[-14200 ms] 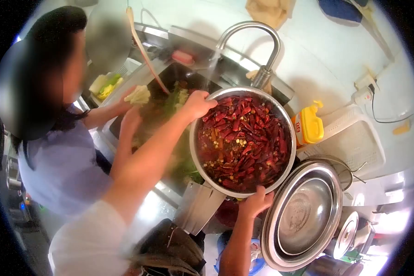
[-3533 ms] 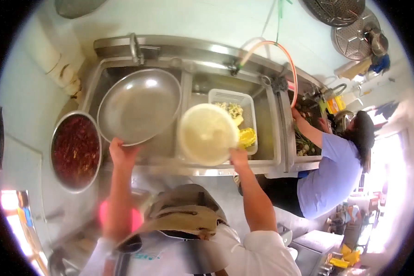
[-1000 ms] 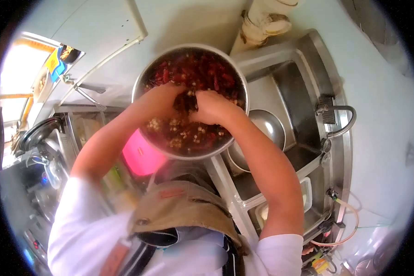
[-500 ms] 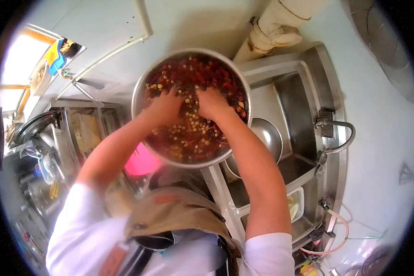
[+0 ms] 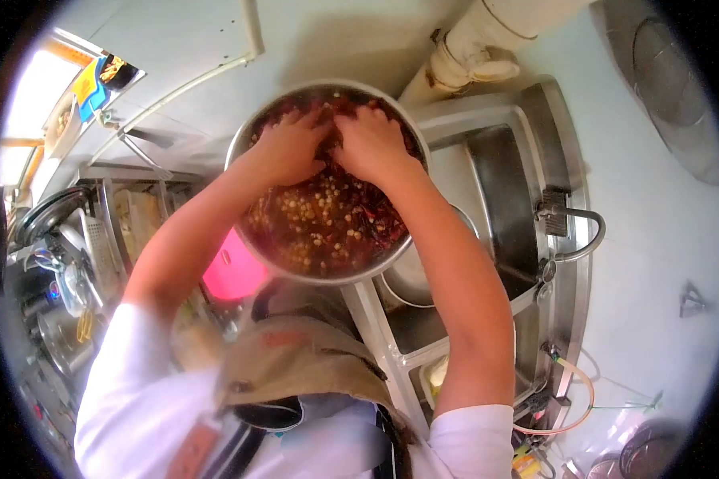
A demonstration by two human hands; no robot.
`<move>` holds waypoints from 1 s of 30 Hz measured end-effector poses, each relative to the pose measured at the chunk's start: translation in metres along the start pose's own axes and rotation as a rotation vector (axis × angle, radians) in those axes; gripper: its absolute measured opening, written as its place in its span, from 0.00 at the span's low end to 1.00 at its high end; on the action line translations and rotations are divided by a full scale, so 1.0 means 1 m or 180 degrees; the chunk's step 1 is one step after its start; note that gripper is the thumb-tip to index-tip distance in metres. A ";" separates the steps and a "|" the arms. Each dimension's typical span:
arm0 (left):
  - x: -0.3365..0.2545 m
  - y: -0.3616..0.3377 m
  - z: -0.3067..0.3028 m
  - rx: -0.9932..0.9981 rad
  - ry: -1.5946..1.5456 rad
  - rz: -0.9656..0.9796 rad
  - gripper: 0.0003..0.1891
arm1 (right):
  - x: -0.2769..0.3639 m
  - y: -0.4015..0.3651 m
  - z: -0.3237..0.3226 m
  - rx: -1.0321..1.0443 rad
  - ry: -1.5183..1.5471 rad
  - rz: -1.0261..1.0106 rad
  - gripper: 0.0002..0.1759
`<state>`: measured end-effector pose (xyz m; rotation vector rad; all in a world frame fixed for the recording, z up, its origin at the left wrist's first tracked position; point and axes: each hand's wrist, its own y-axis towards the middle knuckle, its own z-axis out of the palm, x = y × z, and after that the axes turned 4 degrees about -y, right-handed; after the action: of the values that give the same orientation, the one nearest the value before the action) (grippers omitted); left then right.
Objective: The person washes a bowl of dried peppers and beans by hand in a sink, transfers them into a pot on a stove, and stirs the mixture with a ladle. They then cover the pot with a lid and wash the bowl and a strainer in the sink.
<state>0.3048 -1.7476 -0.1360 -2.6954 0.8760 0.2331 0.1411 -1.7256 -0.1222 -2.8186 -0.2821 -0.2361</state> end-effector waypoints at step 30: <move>-0.023 -0.058 0.037 0.1827 -0.0229 -0.0132 0.28 | 0.007 -0.052 0.098 0.1510 0.0307 0.0291 0.21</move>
<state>0.3186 -1.6777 -0.1523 -2.1546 0.7280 0.0543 0.1498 -1.6457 -0.1993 -2.3369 -0.1606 -0.2466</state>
